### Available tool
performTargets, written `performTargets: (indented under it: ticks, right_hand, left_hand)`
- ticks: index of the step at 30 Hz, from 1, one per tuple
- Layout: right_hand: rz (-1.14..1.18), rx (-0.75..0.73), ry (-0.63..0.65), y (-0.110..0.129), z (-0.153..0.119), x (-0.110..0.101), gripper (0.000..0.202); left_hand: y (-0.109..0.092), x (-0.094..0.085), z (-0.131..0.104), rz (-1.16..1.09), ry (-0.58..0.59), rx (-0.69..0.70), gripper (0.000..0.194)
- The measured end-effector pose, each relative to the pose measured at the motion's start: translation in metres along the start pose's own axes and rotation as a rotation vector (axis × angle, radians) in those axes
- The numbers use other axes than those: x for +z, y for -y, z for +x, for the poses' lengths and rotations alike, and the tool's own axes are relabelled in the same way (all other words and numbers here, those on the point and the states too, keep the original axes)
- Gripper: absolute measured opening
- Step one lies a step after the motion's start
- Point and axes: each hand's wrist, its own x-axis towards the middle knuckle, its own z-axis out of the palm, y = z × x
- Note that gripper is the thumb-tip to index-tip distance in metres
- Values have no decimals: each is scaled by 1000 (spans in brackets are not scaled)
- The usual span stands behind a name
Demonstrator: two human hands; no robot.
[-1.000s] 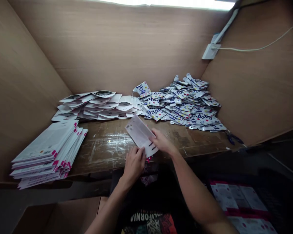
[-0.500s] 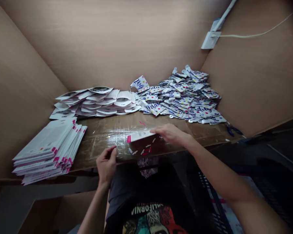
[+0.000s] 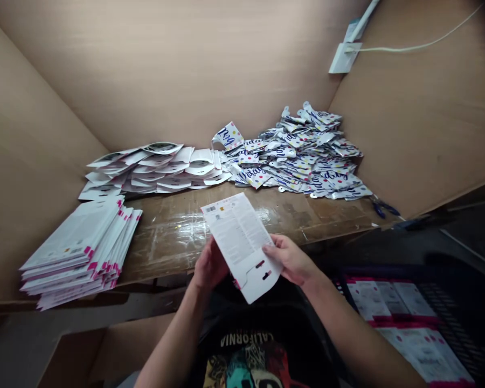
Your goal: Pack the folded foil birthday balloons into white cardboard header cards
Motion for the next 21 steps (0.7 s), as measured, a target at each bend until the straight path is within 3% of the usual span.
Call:
performTargets:
  ticks: [4, 9, 12, 15, 18, 21]
  right_hand:
    - [113, 43, 85, -12, 6, 26, 43]
    - [131, -103, 103, -9, -2, 27, 63]
    - [60, -170, 28, -15, -3, 28, 57]
    - [-183, -290, -130, -25, 0, 31, 45]
    - [-605, -461, -332, -30, 7, 32, 42]
    - [-950, -519, -446, -28, 14, 31, 42]
  left_hand:
    - [-2, 33, 11, -172, 71, -70, 99]
    - [-9, 36, 20, -223, 39, -151, 113]
    - [-8, 35, 24, -225, 40, -137, 115]
    - [-7, 38, 27, -232, 4, -70, 106]
    - [-8, 40, 28, -244, -29, -48, 100]
    - [-8, 38, 31, -259, -56, -43, 95]
